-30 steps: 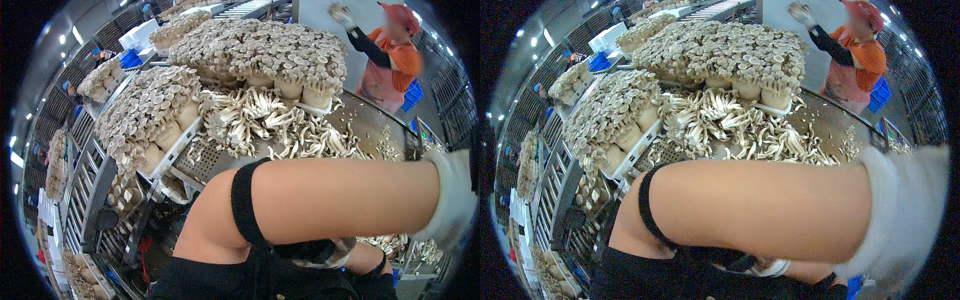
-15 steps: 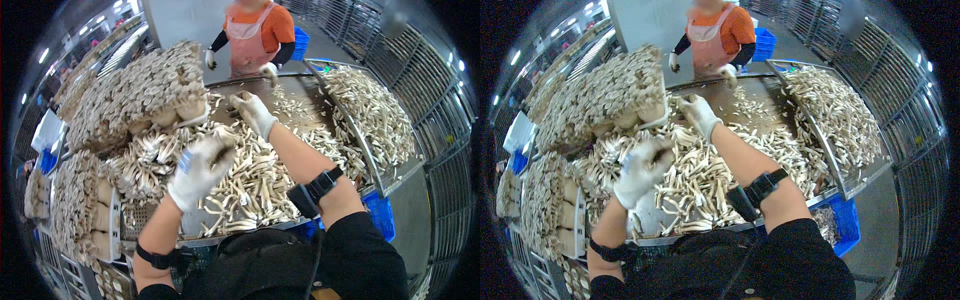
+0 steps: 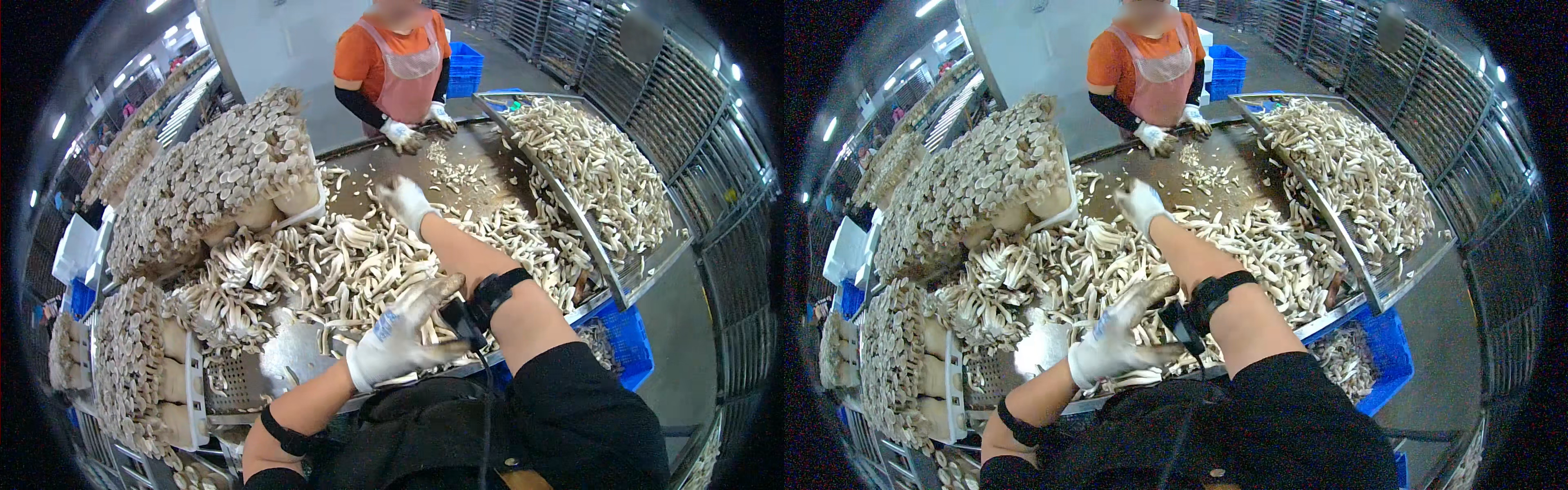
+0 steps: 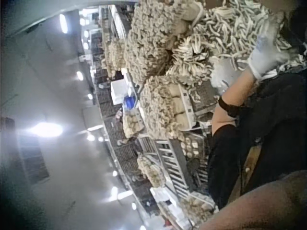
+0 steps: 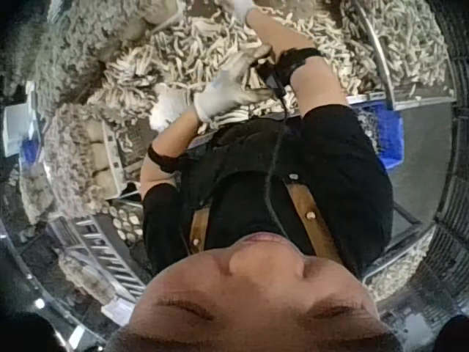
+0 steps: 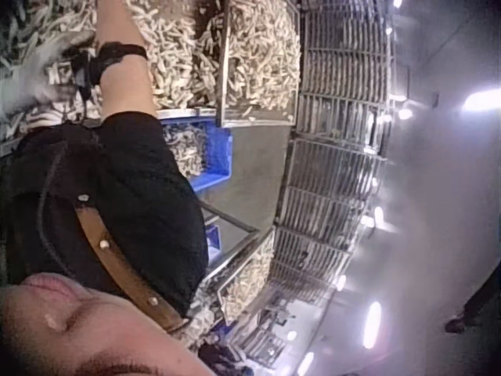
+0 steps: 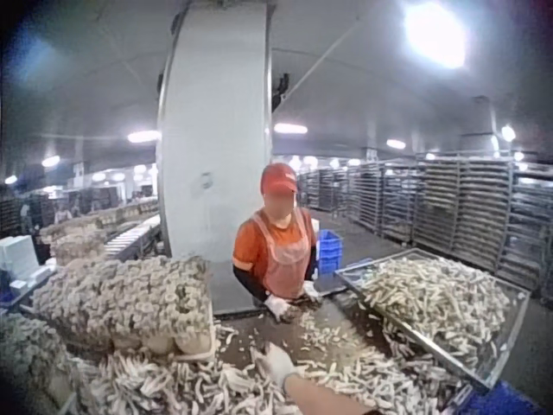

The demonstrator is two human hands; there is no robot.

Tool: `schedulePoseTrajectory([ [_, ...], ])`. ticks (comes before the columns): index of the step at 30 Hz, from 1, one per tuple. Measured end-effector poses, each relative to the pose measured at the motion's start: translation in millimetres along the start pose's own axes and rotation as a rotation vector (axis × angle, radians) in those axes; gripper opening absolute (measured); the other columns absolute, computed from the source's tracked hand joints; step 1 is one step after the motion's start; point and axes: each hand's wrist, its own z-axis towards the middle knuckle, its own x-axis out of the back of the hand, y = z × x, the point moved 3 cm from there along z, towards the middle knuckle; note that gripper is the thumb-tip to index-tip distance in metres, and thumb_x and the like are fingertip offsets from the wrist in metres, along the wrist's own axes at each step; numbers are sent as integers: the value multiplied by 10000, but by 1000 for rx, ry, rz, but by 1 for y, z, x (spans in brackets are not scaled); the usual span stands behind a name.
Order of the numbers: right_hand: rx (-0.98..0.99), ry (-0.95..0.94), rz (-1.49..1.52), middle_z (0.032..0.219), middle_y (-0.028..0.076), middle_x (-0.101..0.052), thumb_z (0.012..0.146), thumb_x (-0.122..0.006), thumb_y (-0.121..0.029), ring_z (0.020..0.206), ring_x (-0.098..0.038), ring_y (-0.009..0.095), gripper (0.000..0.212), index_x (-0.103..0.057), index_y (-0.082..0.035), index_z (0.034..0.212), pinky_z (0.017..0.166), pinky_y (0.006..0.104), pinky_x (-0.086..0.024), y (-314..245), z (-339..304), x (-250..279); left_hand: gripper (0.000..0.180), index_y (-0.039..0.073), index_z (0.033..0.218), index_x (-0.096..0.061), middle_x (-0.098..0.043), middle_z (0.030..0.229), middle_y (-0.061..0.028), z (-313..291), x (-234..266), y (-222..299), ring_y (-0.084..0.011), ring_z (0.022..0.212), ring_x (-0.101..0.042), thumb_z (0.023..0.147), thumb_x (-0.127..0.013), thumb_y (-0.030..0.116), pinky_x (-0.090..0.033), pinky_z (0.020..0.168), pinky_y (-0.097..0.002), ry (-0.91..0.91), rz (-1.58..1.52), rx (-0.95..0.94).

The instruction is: Sorting mushrooms on an industrial conveyor table into various grades or piles.

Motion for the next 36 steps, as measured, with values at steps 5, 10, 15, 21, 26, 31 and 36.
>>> schedulePoseTrajectory([
  [5,-39,-351,-503,1091,222,-581,801,-503,-272,1013,-563,353,392,-556,0,1079,878,424,-435,46,-40,-9,706,-42,1263,-410,-505,1204,-210,8,-21,-11,-251,1140,-494,711,-729,261,-368,972,-332,-38,-264,310],
  [10,-73,-369,-519,1074,225,-590,801,-505,-242,996,-576,352,370,-565,0,1075,849,424,-454,44,-44,-15,729,-34,1258,-408,-532,1157,-194,8,-51,-18,-236,1089,-521,683,-747,258,-391,946,-325,9,-392,438],
  [15,-101,-362,-559,1056,219,-602,784,-522,-214,973,-592,348,330,-608,1,1018,831,419,-465,54,-42,-14,595,-30,1206,-435,-545,1119,-140,11,-49,-20,-181,1031,-529,705,-695,157,-405,918,-296,89,-463,408],
  [21,104,-587,-720,956,241,-621,740,-556,-255,875,-618,346,361,-619,27,955,756,403,-488,52,-71,-32,422,-23,1094,-487,-573,990,-69,7,-38,-42,-112,911,-538,731,-672,87,-438,838,-266,10,-852,572],
  [26,102,-899,-705,990,214,-620,758,-593,-268,890,-610,296,433,-560,13,1086,778,361,-475,54,-86,-57,388,-20,1085,-517,-586,947,-34,-3,-33,-55,-99,876,-542,744,-674,76,-448,805,-260,-51,-993,634],
  [31,136,-856,-499,998,213,-618,763,-595,-266,894,-608,295,434,-554,11,1095,782,360,-473,62,-88,-65,305,-27,1033,-556,-598,953,-42,-2,-24,-52,-99,867,-553,751,-650,42,-447,795,-246,8,-1032,648],
  [36,178,-826,-315,1005,211,-616,768,-597,-265,898,-605,293,436,-548,9,1104,785,359,-472,75,-97,-74,452,-22,1089,-531,-589,998,-58,-5,-16,-57,-141,909,-543,710,-711,144,-425,837,-277,8,-965,657],
])
